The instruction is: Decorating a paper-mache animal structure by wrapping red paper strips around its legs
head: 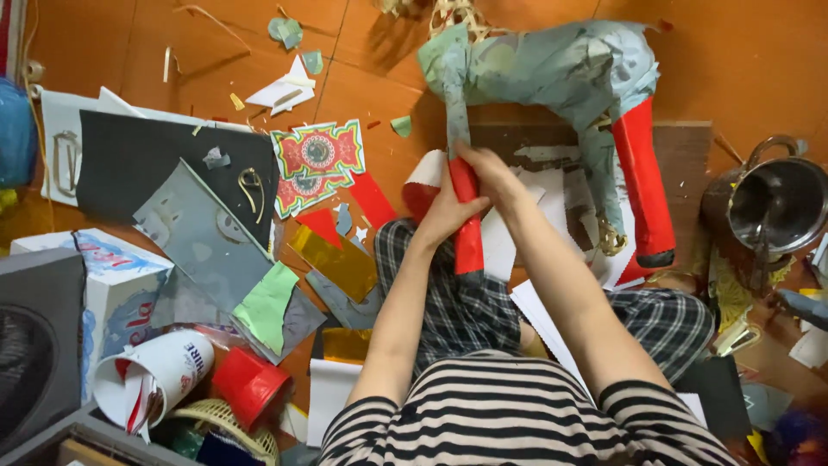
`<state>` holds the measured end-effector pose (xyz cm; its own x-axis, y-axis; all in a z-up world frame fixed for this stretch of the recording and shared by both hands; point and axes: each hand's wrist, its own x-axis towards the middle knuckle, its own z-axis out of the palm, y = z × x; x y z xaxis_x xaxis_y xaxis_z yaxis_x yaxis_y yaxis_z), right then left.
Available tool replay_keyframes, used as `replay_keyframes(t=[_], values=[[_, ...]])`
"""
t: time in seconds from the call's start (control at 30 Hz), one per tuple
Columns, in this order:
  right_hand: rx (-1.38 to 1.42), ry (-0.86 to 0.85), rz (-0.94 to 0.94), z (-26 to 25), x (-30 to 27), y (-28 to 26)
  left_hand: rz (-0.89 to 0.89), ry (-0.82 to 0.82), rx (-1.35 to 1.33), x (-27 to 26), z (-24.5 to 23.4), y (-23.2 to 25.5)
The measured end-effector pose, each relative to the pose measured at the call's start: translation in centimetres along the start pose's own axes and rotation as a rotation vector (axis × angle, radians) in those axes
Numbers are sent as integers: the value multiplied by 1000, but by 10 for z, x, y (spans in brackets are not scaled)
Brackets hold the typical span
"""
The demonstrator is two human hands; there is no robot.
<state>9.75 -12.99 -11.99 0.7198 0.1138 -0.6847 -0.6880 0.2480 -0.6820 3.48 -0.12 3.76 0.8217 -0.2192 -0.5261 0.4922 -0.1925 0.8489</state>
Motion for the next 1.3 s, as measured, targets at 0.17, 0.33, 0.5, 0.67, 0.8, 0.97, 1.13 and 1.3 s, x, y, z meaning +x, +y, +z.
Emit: replay_keyframes(t=[0.17, 0.33, 0.5, 0.67, 0.8, 0.97, 1.13, 1.3], values=[[109, -25, -63, -10, 48, 53, 27, 66, 195, 10, -11, -45], [17, -5, -51, 34, -26, -8, 311, 715, 94, 51, -25, -36], [-682, 137, -987, 29, -67, -12, 412, 687, 174, 73, -9, 20], [-553, 339, -768, 25, -60, -9, 272, 359, 150, 54, 17, 27], [-378, 562, -481, 31, -56, -8, 118, 432, 105, 104, -1, -90], [249, 384, -253, -4, 8, 30, -41, 352, -3, 104, 10, -76], [641, 158, 40, -15, -4, 32, -79, 337, 33, 100, 10, -86], [-421, 413, -558, -38, -15, 46, -101, 334, 222, 94, 7, -82]])
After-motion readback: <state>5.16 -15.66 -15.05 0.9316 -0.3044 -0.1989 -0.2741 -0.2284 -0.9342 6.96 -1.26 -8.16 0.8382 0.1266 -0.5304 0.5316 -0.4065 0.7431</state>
